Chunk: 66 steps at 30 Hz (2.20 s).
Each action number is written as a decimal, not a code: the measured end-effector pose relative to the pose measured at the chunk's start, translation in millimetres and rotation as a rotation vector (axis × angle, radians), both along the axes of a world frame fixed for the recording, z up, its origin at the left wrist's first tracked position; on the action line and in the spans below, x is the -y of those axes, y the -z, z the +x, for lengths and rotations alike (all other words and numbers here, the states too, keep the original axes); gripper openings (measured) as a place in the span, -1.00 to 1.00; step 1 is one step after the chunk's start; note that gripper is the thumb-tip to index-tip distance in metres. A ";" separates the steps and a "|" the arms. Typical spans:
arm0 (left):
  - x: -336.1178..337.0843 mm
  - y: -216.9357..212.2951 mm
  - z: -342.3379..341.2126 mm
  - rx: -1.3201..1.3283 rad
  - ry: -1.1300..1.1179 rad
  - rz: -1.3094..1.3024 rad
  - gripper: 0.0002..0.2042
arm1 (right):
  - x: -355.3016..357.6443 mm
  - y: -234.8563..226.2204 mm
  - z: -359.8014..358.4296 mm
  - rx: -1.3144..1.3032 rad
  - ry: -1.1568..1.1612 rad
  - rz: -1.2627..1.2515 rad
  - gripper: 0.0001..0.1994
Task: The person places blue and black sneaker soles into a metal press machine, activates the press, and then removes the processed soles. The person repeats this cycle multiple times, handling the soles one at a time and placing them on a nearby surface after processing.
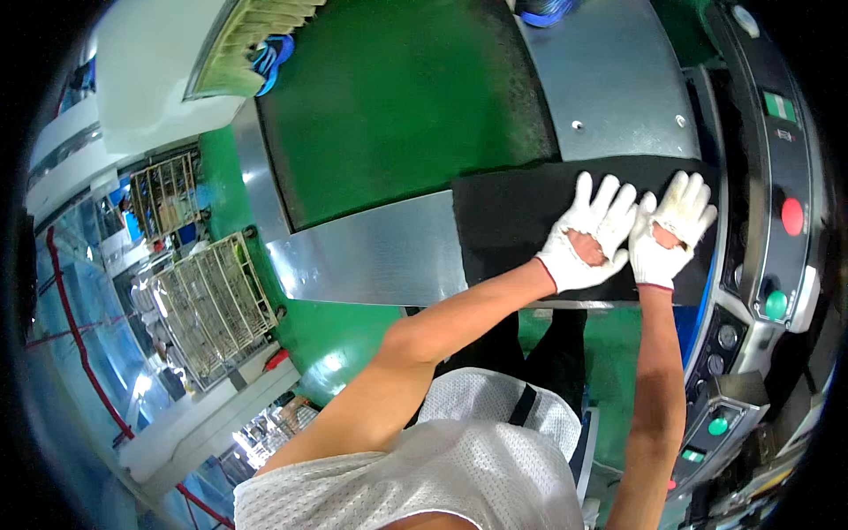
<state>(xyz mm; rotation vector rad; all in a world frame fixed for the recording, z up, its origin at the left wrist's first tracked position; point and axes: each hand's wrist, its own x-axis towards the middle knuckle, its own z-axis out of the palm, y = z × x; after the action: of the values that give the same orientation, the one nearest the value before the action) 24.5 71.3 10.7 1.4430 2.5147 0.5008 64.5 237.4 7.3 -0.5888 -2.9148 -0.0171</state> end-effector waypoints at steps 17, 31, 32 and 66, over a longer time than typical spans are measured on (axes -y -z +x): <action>120.0 0.9 -1.9 0.049 -0.118 0.087 -0.44 | 22.7 8.3 26.5 0.084 -0.178 0.052 -0.18; 330.2 -13.4 -4.0 0.053 -0.207 -0.072 -0.40 | 273.1 -43.7 -14.2 0.211 -0.367 -0.293 -0.28; 348.1 -17.6 -7.5 0.074 -0.204 -0.107 -0.40 | 291.6 -36.1 -12.2 0.120 -0.423 -0.283 -0.30; 405.0 3.6 123.1 0.463 -1.802 0.162 -0.77 | 430.3 4.7 -157.8 0.327 -1.086 -0.469 -0.81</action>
<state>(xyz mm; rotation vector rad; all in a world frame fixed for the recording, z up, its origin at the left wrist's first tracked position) 147.6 -333.7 7.1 -1.1967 2.5759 1.0111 -93.3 -192.9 2.5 1.0879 -3.1152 0.7594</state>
